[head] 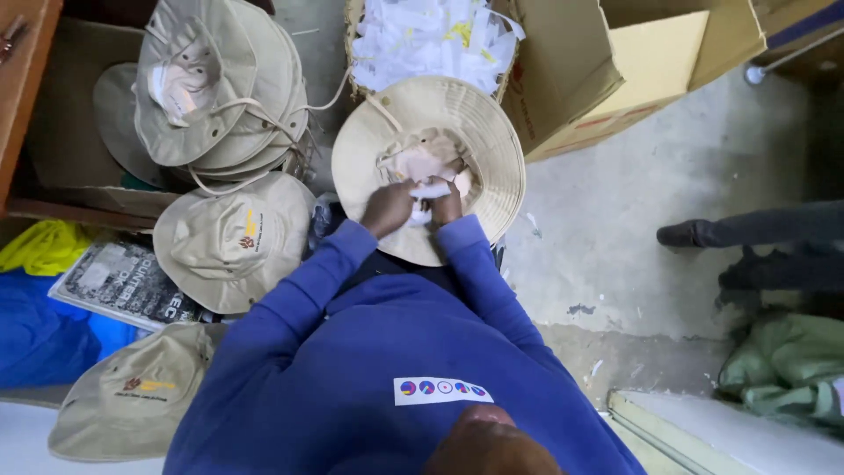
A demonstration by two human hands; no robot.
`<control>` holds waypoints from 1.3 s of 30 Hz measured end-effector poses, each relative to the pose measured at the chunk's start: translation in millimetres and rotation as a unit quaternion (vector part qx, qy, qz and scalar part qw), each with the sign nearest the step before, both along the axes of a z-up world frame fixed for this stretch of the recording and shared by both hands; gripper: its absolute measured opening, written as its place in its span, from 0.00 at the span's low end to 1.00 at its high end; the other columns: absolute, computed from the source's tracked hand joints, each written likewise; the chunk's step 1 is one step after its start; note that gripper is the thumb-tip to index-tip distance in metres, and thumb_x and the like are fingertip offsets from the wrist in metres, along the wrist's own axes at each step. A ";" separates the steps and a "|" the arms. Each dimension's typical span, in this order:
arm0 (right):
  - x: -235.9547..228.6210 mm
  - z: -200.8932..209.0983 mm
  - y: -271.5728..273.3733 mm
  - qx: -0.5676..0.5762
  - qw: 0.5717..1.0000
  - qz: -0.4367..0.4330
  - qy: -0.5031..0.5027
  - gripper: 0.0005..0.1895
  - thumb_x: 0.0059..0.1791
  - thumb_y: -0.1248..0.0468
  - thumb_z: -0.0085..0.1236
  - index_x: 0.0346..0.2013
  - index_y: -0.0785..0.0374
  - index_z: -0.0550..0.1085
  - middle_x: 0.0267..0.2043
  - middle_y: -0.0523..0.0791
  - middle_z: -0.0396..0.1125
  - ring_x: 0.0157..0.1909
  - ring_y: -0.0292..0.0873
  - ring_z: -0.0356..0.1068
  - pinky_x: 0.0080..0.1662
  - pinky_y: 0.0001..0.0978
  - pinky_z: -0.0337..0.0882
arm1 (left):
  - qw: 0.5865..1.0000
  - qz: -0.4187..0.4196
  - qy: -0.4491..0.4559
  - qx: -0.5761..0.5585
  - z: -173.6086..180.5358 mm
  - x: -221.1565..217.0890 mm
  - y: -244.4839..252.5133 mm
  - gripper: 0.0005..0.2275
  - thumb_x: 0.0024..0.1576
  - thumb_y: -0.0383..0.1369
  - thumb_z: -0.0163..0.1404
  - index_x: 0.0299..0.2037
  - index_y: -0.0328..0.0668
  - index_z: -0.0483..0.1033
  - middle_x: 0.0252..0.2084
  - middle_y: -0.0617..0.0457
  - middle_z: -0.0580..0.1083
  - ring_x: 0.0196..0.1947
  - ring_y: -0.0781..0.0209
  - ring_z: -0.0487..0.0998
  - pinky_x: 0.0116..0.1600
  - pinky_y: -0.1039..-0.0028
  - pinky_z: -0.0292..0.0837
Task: The person prepares hats by placing adhesive labels inside the crowns and inserting small white papers.
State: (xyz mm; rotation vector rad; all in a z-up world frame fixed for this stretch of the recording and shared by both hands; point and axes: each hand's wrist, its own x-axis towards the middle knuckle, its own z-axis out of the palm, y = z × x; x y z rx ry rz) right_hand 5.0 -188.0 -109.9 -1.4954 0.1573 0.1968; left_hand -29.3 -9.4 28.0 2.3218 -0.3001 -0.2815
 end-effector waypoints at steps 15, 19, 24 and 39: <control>54.7 67.5 -59.5 0.248 0.934 -0.205 0.157 0.09 0.54 0.69 0.42 0.39 0.63 0.73 0.20 0.35 0.45 0.21 0.35 0.51 0.24 0.20 0.57 | 0.982 -0.138 0.007 0.129 -8.8 -13.3 3.4 0.15 0.59 0.33 0.43 0.53 0.45 0.76 0.42 0.38 0.80 0.46 0.29 0.81 0.54 0.44 0.75; 37.1 72.4 -24.1 -0.291 0.948 0.099 -0.083 0.20 0.46 0.66 0.57 0.52 0.70 0.75 0.49 0.56 0.71 0.53 0.54 0.66 0.58 0.44 0.63 | 0.938 0.008 0.156 -0.311 -8.5 20.8 -1.7 0.22 0.61 0.33 0.53 0.63 0.30 0.67 0.57 0.38 0.71 0.60 0.42 0.72 0.66 0.58 0.67; 9.3 123.1 21.0 0.048 0.994 0.055 -0.083 0.03 0.51 0.73 0.59 0.38 0.64 0.75 0.33 0.44 0.66 0.37 0.39 0.65 0.38 0.27 0.69 | 0.864 0.014 0.213 -0.456 -14.7 30.8 -6.0 0.15 0.59 0.28 0.59 0.53 0.30 0.74 0.47 0.47 0.77 0.46 0.55 0.77 0.53 0.68 0.77; -12.9 133.0 39.5 -0.316 0.927 0.177 -0.098 0.58 0.34 0.42 0.74 0.69 0.66 0.59 0.67 0.57 0.61 0.68 0.59 0.60 0.68 0.46 0.58 | 0.902 0.276 -0.046 -0.328 -62.3 414.7 5.6 0.14 0.53 0.32 0.56 0.47 0.35 0.81 0.47 0.47 0.83 0.49 0.57 0.82 0.53 0.67 0.76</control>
